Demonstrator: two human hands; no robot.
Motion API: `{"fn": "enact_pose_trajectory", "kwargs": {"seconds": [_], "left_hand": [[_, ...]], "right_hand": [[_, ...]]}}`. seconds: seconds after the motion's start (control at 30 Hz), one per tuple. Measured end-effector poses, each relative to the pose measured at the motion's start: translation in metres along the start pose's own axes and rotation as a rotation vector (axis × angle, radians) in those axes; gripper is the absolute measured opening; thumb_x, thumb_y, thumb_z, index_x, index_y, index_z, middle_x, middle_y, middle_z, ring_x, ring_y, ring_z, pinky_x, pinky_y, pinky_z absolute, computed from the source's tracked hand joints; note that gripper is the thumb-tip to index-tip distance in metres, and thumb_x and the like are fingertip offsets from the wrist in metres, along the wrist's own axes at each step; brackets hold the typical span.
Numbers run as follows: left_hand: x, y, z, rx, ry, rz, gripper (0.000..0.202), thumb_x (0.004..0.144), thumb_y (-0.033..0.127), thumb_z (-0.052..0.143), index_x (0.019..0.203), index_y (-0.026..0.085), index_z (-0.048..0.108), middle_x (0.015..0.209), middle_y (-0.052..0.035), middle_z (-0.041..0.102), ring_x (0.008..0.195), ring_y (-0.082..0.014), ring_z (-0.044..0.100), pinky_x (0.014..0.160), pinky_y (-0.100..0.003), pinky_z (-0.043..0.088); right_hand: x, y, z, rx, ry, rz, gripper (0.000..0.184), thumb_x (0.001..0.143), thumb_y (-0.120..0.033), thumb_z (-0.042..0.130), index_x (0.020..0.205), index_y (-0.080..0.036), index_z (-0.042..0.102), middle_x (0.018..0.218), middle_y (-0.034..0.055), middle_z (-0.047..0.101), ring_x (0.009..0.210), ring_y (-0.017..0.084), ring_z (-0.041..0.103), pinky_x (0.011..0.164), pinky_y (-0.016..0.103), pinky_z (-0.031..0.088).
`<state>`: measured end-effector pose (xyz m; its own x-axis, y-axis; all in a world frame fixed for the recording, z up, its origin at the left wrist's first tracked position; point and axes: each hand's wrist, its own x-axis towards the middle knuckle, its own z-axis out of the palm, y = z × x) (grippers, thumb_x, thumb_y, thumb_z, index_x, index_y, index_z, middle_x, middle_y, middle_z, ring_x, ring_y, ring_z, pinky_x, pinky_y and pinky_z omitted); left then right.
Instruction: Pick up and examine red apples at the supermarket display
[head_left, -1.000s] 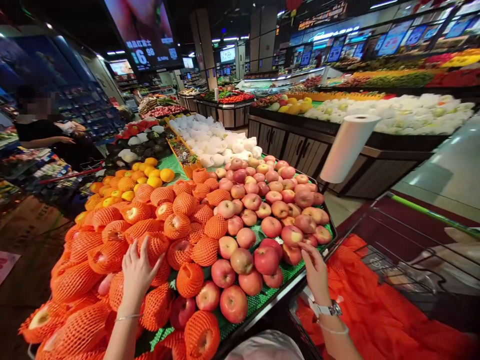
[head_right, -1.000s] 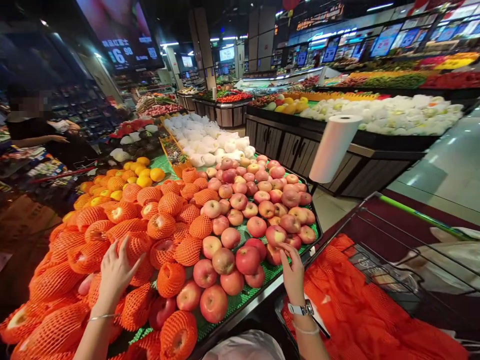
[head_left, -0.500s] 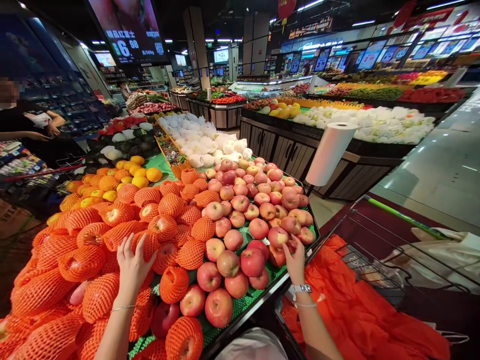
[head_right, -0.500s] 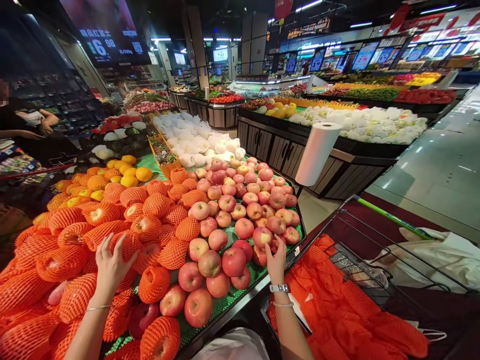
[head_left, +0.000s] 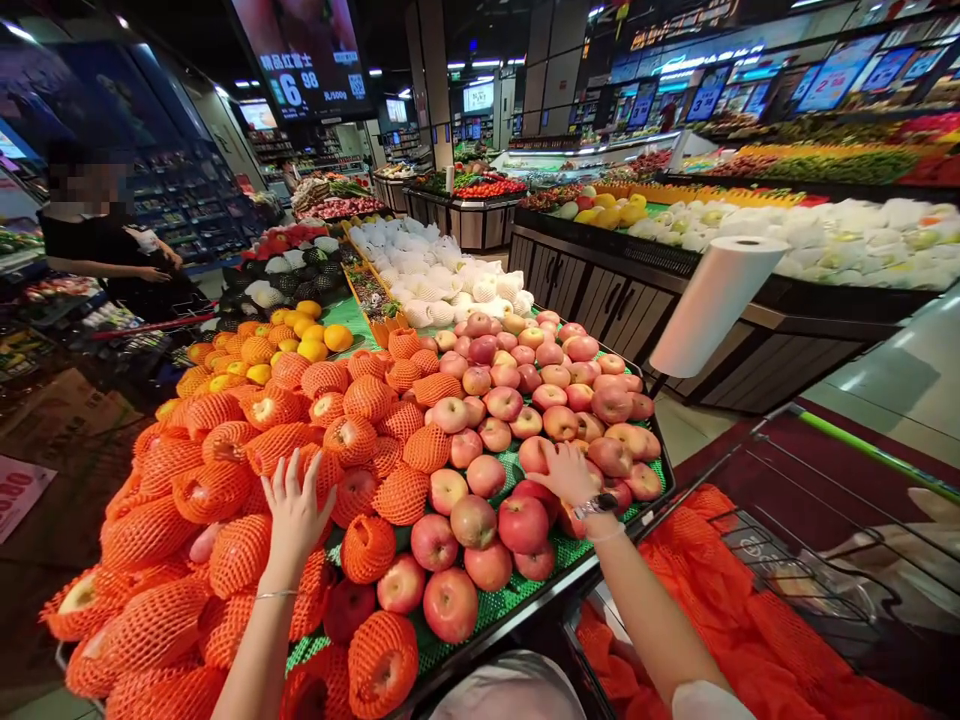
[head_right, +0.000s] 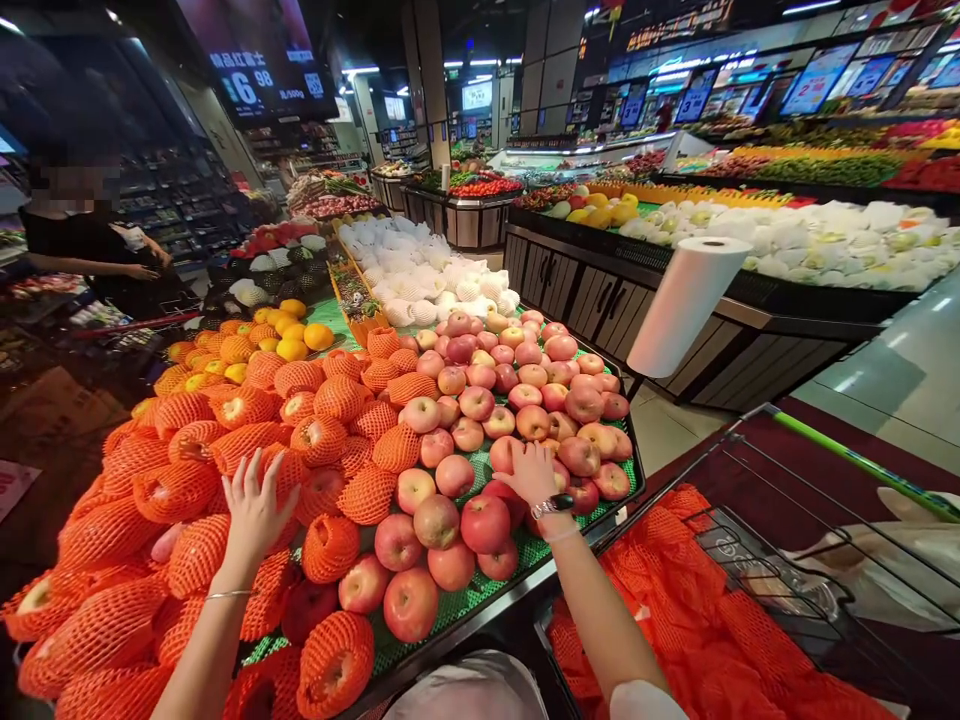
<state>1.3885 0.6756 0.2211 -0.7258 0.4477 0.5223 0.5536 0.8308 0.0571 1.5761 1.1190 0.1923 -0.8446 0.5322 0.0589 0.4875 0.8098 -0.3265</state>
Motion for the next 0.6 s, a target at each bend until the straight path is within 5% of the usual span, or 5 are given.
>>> {"fn": "enact_pose_trajectory", "kwargs": {"seconds": [0.1,0.33,0.47,0.53,0.6], "left_hand": [[-0.005,-0.008,0.003,-0.068,-0.009,-0.006,0.056,0.099,0.043,0.045,0.143,0.007,0.046,0.155,-0.0238,0.03,0.15,-0.0367,0.022,0.123,-0.064,0.017],[-0.022,-0.004,-0.015,-0.078,0.05,0.008,0.057,0.098,0.037,0.051,0.145,0.007,0.038,0.159,-0.028,0.017,0.154,-0.0385,0.006,0.122,-0.069,0.008],[-0.029,0.044,-0.045,-0.394,0.092,-0.087,0.048,0.097,0.038,0.054,0.136,0.013,0.047,0.146,-0.0219,0.043,0.143,-0.0333,0.037,0.121,-0.06,0.028],[-0.034,0.082,-0.054,-0.829,-0.073,-0.318,0.044,0.095,0.046,0.054,0.128,0.018,0.054,0.133,-0.0144,0.057,0.127,-0.0274,0.054,0.115,-0.05,0.043],[-0.044,0.122,-0.056,-1.304,-0.338,-0.535,0.064,0.088,0.066,0.054,0.128,0.017,0.053,0.131,-0.0161,0.06,0.119,-0.0293,0.061,0.104,-0.048,0.054]], "right_hand": [[0.005,-0.026,0.006,-0.137,-0.058,0.088,0.086,0.068,-0.037,0.088,0.142,-0.008,0.054,0.118,0.0262,0.055,0.115,0.042,0.052,0.104,0.054,0.034],[0.004,-0.036,-0.012,-0.18,-0.022,0.109,0.08,0.07,-0.044,0.087,0.135,-0.007,0.057,0.113,0.0204,0.059,0.113,0.035,0.056,0.115,0.055,0.023],[-0.019,-0.048,-0.03,0.151,0.158,0.048,0.087,0.073,-0.051,0.081,0.141,-0.01,0.047,0.127,0.0161,0.055,0.119,0.028,0.054,0.109,0.043,0.039],[-0.044,-0.065,-0.043,0.521,0.234,-0.04,0.086,0.075,-0.051,0.078,0.143,-0.012,0.043,0.133,0.0145,0.051,0.122,0.024,0.053,0.107,0.036,0.044],[-0.074,-0.088,-0.056,0.713,0.147,-0.168,0.084,0.081,-0.057,0.073,0.146,-0.014,0.041,0.14,0.0129,0.045,0.129,0.021,0.048,0.111,0.032,0.042]]}}
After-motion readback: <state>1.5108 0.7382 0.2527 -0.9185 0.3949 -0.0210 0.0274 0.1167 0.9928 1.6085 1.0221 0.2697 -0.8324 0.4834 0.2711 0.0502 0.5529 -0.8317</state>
